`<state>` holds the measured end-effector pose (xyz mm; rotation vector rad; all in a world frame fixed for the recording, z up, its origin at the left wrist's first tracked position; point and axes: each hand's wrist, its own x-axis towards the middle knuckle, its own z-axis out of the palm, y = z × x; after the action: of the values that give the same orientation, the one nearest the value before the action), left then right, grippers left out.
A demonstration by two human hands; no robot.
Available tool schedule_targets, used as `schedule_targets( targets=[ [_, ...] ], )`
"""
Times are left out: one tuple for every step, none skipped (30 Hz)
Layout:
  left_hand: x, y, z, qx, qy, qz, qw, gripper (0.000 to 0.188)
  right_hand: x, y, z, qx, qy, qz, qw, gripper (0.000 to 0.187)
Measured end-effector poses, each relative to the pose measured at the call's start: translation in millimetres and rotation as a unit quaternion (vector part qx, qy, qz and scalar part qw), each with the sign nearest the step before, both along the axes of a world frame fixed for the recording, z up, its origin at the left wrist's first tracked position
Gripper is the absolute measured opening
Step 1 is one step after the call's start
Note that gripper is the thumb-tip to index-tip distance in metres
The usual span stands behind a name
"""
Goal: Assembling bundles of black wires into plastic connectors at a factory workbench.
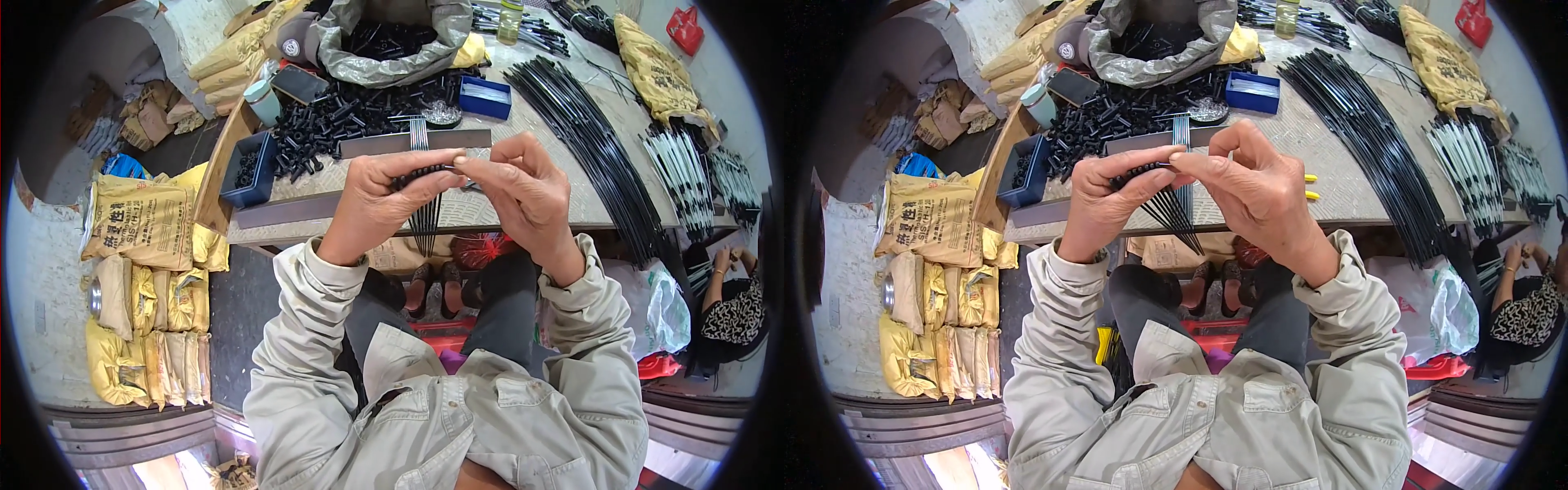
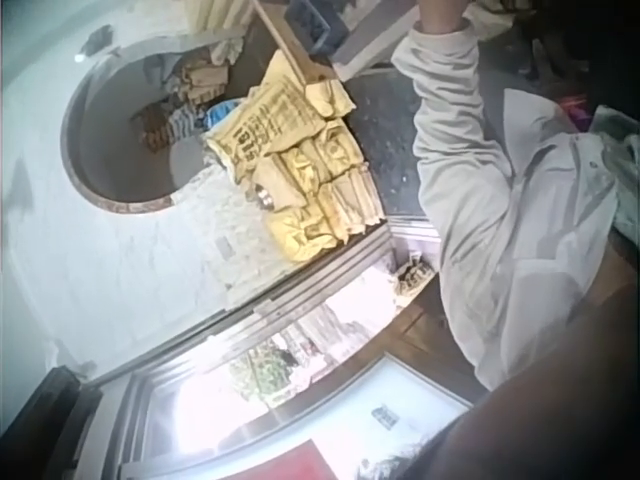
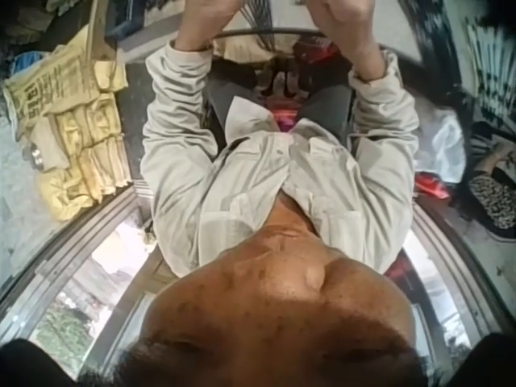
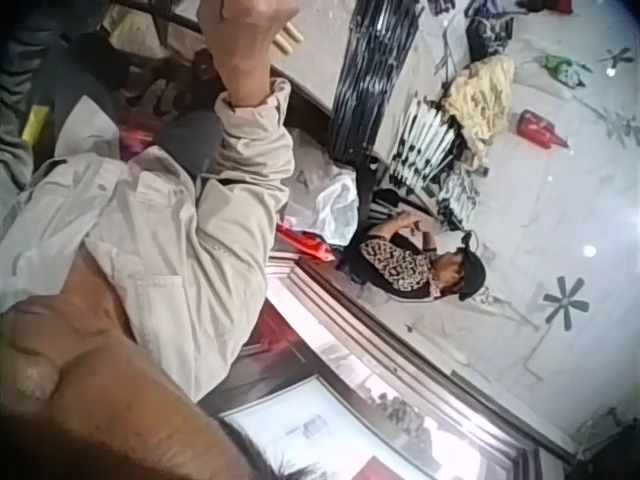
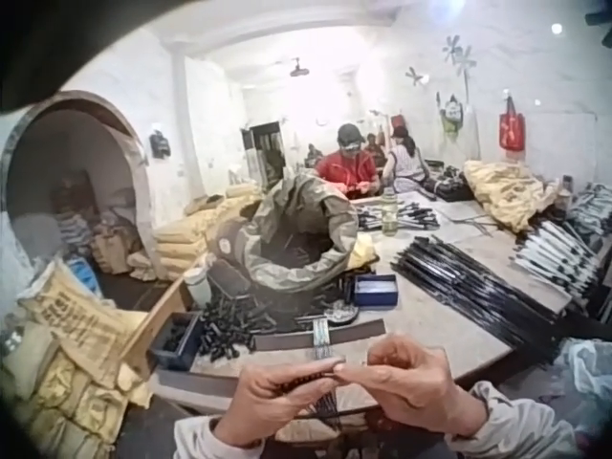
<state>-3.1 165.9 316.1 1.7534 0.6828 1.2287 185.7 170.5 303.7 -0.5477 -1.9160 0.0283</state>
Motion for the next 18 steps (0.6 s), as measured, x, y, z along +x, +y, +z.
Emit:
schedule_targets(
  targets=[
    [0, 0, 1, 0.000, -0.002, 0.001, 1.000, 0.023, 0, 1, 0, -0.002, -0.005, -0.006, 1.000, 0.038],
    [-1, 0, 3, 0.004, 0.000, 0.002, 1.000, 0.023, 2, 2, 2, -0.001, -0.007, -0.006, 1.000, 0.038],
    [-1, 0, 2, 0.006, 0.002, 0.003, 1.000, 0.023, 5, 2, 4, 0.058, -0.057, -0.021, 0.996, 0.039],
    [-2, 1, 0, 0.004, 0.001, 0.004, 1.000, 0.023, 6, 2, 7, 0.116, -0.107, -0.036, 0.987, 0.040],
    [-2, 3, -2, 0.032, 0.012, -0.002, 0.999, 0.023, 6, 2, 13, 0.114, -0.108, -0.035, 0.987, 0.040],
    [-3, 4, -3, 0.061, 0.023, -0.007, 0.998, 0.023, 7, 2, 20, 0.153, -0.133, -0.029, 0.979, 0.038],
    [-5, 4, -4, 0.060, 0.022, -0.006, 0.998, 0.023, 6, 4, 24, 0.192, -0.157, -0.023, 0.968, 0.036],
    [-7, 4, -5, 0.071, 0.023, -0.016, 0.997, 0.024, 5, 8, 23, 0.192, -0.157, -0.022, 0.969, 0.036],
    [-8, 5, -6, 0.085, 0.023, -0.027, 0.996, 0.025, 4, 13, 23, 0.186, -0.131, -0.007, 0.974, 0.034],
    [-8, 6, -8, 0.086, 0.022, -0.027, 0.996, 0.025, 3, 17, 23, 0.181, -0.105, 0.007, 0.978, 0.032],
    [-8, 8, -9, 0.086, 0.033, -0.034, 0.995, 0.026, 5, 16, 25, 0.182, -0.106, 0.007, 0.978, 0.032],
    [-10, 9, -12, 0.084, 0.045, -0.038, 0.995, 0.028, 6, 15, 27, 0.166, -0.143, 0.008, 0.976, 0.031],
    [-13, 10, -13, 0.084, 0.045, -0.034, 0.995, 0.028, 7, 14, 29, 0.151, -0.180, 0.009, 0.972, 0.030],
    [-16, 12, -14, 0.134, 0.084, -0.020, 0.987, 0.030, 7, 11, 33, 0.152, -0.180, 0.013, 0.972, 0.030],
    [-18, 15, -15, 0.184, 0.123, -0.007, 0.975, 0.032, 7, 8, 36, 0.150, -0.195, 0.013, 0.969, 0.030],
    [-20, 17, -17, 0.184, 0.122, -0.005, 0.975, 0.032, 5, 5, 38, 0.148, -0.210, 0.013, 0.966, 0.031],
    [-21, 19, -18, 0.227, 0.118, -0.008, 0.967, 0.035, 2, 4, 38, 0.149, -0.210, 0.016, 0.966, 0.031],
    [-20, 21, -20, 0.270, 0.112, -0.010, 0.956, 0.037, -1, 3, 37, 0.139, -0.195, 0.020, 0.971, 0.031]
  ],
)
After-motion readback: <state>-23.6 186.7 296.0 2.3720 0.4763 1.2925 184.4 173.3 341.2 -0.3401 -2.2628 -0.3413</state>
